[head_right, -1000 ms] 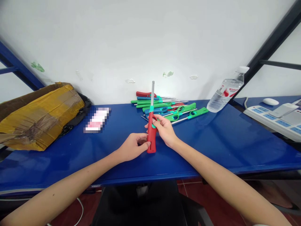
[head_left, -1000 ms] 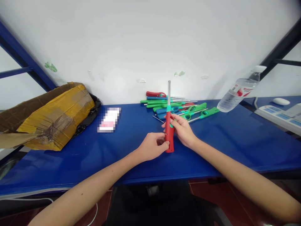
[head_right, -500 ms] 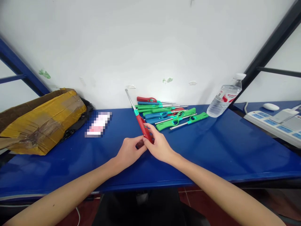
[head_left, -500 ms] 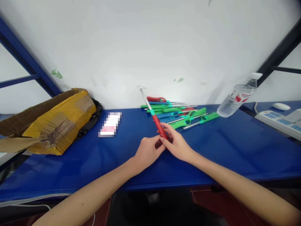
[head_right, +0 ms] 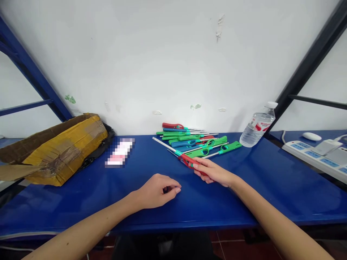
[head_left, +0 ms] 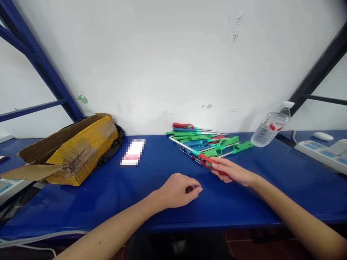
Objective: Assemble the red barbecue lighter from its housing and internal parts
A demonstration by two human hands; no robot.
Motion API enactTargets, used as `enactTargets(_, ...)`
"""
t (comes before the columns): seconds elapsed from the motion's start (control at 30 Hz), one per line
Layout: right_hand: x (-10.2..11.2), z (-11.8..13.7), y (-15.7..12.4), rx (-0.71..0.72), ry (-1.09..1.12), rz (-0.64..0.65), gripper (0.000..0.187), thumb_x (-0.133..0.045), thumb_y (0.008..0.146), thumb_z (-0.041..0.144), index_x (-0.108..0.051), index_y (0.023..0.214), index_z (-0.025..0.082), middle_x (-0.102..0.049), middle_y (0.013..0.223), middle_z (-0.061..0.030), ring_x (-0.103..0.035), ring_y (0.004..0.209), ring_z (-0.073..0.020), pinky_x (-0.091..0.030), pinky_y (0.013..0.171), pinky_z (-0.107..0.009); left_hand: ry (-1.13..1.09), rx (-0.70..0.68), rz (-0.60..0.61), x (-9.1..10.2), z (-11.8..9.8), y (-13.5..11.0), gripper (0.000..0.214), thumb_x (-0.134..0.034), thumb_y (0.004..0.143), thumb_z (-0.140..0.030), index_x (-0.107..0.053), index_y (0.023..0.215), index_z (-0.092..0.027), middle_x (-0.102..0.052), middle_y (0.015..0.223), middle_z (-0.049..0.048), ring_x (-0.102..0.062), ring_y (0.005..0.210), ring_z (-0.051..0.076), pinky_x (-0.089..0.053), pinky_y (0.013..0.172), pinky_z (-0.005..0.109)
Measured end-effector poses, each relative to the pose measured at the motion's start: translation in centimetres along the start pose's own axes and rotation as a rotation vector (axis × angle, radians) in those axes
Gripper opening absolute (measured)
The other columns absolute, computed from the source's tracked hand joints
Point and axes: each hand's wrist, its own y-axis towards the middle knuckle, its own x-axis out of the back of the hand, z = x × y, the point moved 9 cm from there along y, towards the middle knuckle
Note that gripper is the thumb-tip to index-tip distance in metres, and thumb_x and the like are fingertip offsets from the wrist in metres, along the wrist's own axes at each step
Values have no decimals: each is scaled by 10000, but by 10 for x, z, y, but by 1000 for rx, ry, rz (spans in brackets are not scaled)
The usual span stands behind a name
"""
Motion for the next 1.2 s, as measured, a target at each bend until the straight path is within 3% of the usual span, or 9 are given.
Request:
enactTargets(0.1, 0, -10, -6, -10, -3, -9, 405, -611, 876, 580, -530, 1034, 216, -433, 695, 65, -286, 474, -33, -143, 423, -174, 9, -15, 13, -2, -1, 0, 265, -524, 937, -285, -759, 982, -171, -757, 809, 41, -682, 719, 150, -476, 691, 211)
enactTargets(0.33, 0, -8, -5, 41, -63, -94, 429, -563, 893, 612, -511, 963, 192, -419, 683, 65, -302, 477, -31, -158, 408, -167, 35, -60, 33, -7, -3, -2, 245, -523, 934, -268, -752, 953, -183, -756, 809, 28, -661, 704, 141, -468, 706, 222)
enactTargets(0.57, 5, -14, -3, 39, 9, -103, 426, -573, 900, 591, -501, 1051, 199, -432, 684, 69, -266, 456, -17, -160, 398, -166, 47, -105, 24, -10, -6, -3, 222, -541, 920, -263, -747, 927, -180, -738, 758, 9, -640, 682, 126, -465, 693, 213)
enactTargets(0.87, 2, -12, -5, 49, 12, -40, 402, -561, 926, 548, -512, 1138, 210, -499, 797, 25, -337, 497, -26, -230, 417, -165, 58, -102, 41, -12, -6, -2, 226, -529, 931, -256, -742, 930, -182, -747, 799, 8, -637, 700, 128, -463, 716, 220)
enactTargets(1.2, 2, -9, -5, 64, 54, -29, 434, -577, 918, 537, -504, 1214, 228, -531, 765, 21, -369, 481, -43, -240, 397, -163, 51, -79, 58, -12, -4, 0, 224, -532, 936, -257, -743, 947, -182, -730, 761, 13, -636, 704, 136, -461, 715, 224)
